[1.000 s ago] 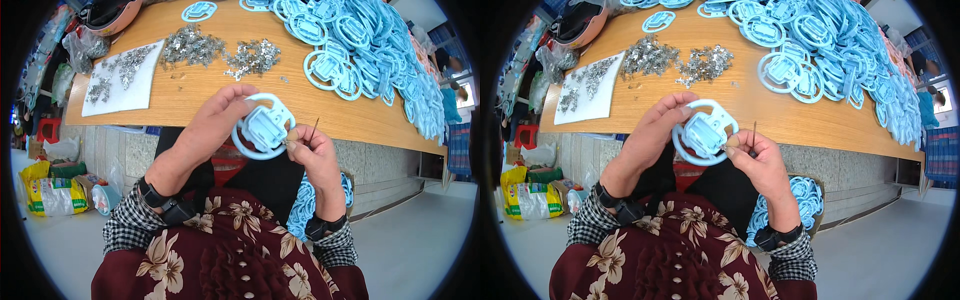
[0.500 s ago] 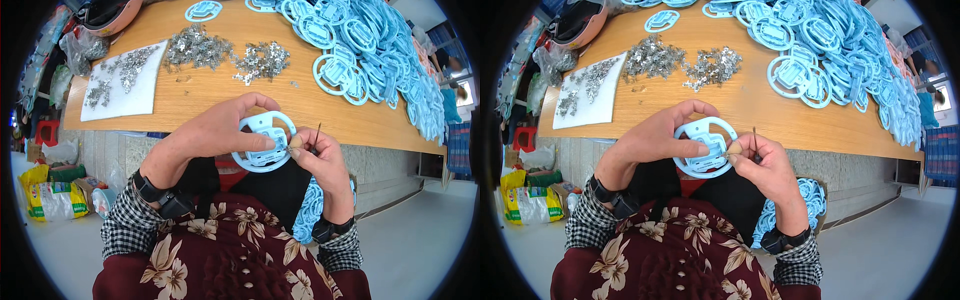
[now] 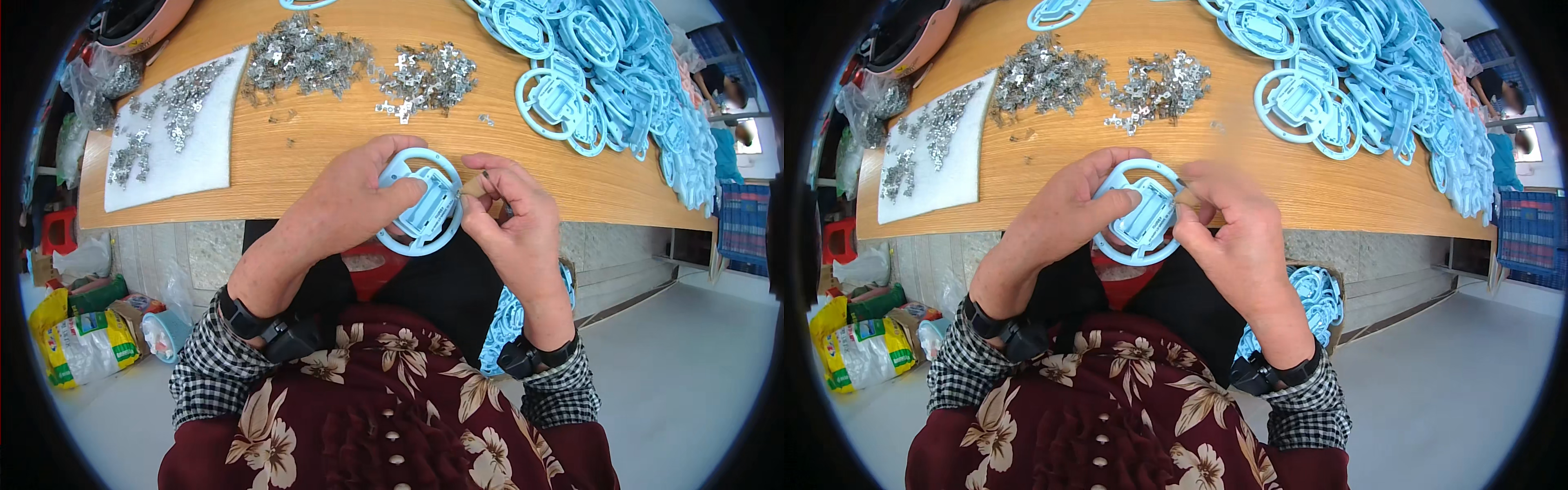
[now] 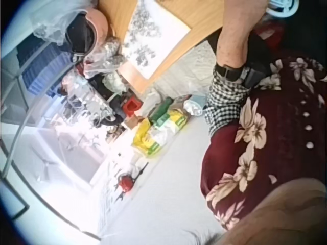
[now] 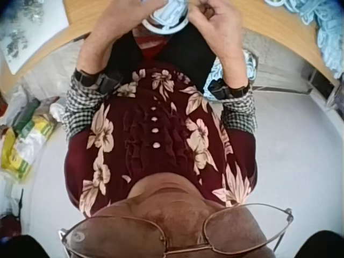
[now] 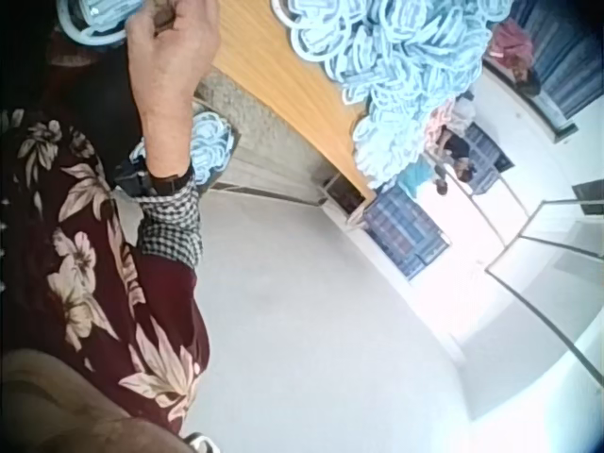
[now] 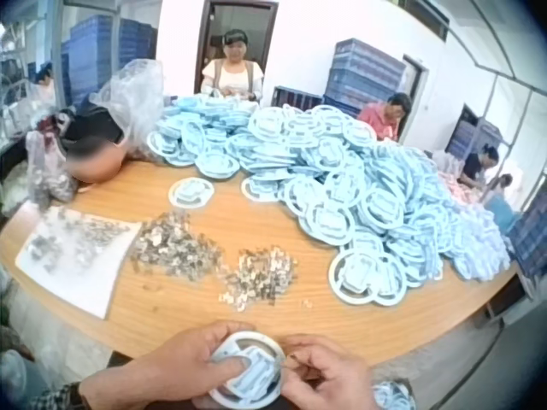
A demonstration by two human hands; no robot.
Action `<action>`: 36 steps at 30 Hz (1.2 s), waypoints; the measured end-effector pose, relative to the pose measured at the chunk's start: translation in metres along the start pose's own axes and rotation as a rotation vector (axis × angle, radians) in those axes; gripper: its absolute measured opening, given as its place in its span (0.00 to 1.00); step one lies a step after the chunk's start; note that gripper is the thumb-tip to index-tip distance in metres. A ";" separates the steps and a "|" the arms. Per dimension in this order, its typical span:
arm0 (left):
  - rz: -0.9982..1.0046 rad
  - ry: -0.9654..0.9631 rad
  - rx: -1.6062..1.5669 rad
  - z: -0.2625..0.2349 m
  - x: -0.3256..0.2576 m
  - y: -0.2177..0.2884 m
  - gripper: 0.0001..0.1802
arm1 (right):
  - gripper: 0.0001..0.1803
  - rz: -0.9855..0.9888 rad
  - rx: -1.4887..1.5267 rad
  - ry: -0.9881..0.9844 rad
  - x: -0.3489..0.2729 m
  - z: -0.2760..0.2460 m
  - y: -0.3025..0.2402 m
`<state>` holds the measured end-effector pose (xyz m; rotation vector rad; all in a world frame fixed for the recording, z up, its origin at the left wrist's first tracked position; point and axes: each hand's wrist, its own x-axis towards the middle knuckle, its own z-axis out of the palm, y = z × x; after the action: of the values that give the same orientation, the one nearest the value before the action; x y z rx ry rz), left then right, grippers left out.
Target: The recorder manually assembles metal clips into circular blue plastic frames.
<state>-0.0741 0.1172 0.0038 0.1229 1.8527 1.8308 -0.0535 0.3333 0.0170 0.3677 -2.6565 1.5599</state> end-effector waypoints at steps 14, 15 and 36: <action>0.045 -0.003 0.148 0.004 -0.002 0.008 0.24 | 0.09 -0.146 -0.618 -0.039 -0.002 0.006 -0.030; 0.040 0.001 0.136 0.004 -0.002 0.005 0.24 | 0.09 -0.164 -0.618 -0.044 -0.003 0.005 -0.031; 0.017 -0.001 -0.064 0.003 -0.002 0.000 0.19 | 0.05 0.126 0.070 0.055 -0.009 0.007 0.008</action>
<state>-0.0715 0.1197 0.0048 0.1167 1.7947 1.8989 -0.0456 0.3324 0.0054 0.1603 -2.6364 1.6746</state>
